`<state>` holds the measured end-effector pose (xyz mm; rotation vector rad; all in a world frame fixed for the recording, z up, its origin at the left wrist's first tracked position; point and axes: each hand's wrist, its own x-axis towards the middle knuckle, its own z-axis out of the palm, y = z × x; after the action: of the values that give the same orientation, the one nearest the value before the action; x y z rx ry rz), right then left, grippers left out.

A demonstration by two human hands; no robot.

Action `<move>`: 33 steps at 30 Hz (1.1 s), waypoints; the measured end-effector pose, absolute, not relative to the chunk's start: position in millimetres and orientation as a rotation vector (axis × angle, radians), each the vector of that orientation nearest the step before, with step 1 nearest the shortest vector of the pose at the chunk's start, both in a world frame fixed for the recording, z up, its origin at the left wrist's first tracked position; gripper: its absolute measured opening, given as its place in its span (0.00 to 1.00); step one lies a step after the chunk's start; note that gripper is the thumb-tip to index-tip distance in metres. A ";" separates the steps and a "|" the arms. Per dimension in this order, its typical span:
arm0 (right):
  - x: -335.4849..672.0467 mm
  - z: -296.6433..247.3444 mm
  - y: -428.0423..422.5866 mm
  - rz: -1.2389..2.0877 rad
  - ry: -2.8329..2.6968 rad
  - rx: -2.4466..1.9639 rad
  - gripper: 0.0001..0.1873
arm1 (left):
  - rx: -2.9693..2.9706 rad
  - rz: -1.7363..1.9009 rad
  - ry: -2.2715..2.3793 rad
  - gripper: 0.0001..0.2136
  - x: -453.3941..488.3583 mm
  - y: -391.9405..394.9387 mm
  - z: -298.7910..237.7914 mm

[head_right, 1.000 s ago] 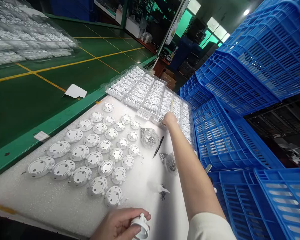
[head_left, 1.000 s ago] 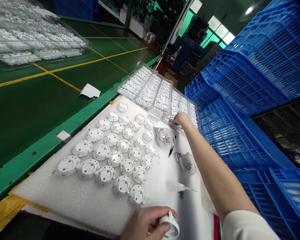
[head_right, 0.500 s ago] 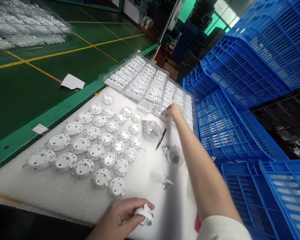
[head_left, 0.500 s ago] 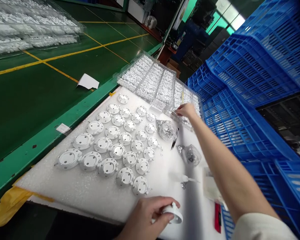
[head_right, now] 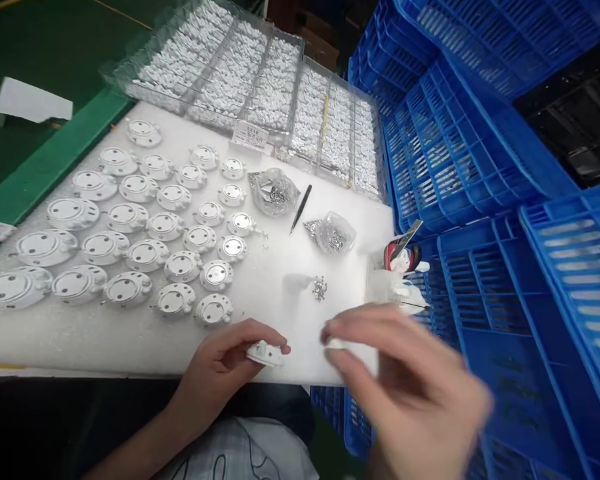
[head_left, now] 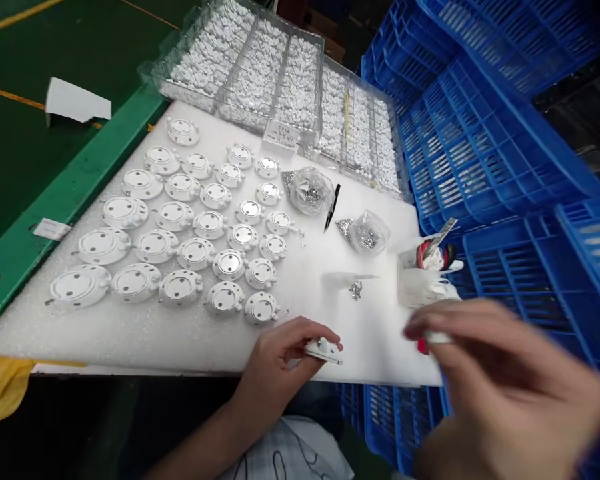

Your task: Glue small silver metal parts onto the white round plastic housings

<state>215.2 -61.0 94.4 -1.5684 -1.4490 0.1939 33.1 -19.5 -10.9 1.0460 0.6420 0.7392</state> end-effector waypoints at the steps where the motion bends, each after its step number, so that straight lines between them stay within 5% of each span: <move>1: 212.5 76.0 -69.8 0.365 -1.431 -1.573 0.09 | 1.071 0.749 0.656 0.09 33.6 -20.9 -9.3; 5: 209.7 20.1 -81.4 0.798 -1.112 -1.525 0.03 | 1.153 0.840 0.723 0.10 40.3 -23.7 -2.6; 10: 219.2 -0.1 -85.0 0.983 -0.833 -1.434 0.07 | 1.335 0.978 0.764 0.09 54.1 -16.6 -3.2; 15: 228.1 -2.9 -84.1 0.995 -0.898 -1.380 0.04 | 1.547 0.984 0.784 0.10 60.0 -11.2 -9.2; 26: 233.0 5.5 -82.4 0.964 -1.190 -1.471 0.17 | 1.673 0.963 0.737 0.09 59.8 -10.2 -10.8; 33: 236.6 9.0 -81.6 0.899 -1.297 -1.515 0.16 | 1.658 0.939 0.725 0.08 59.0 -9.5 -11.6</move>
<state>236.6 -81.6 9.0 -1.5150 -1.2973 0.8986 59.0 -9.5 -11.6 1.6580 0.7251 0.9393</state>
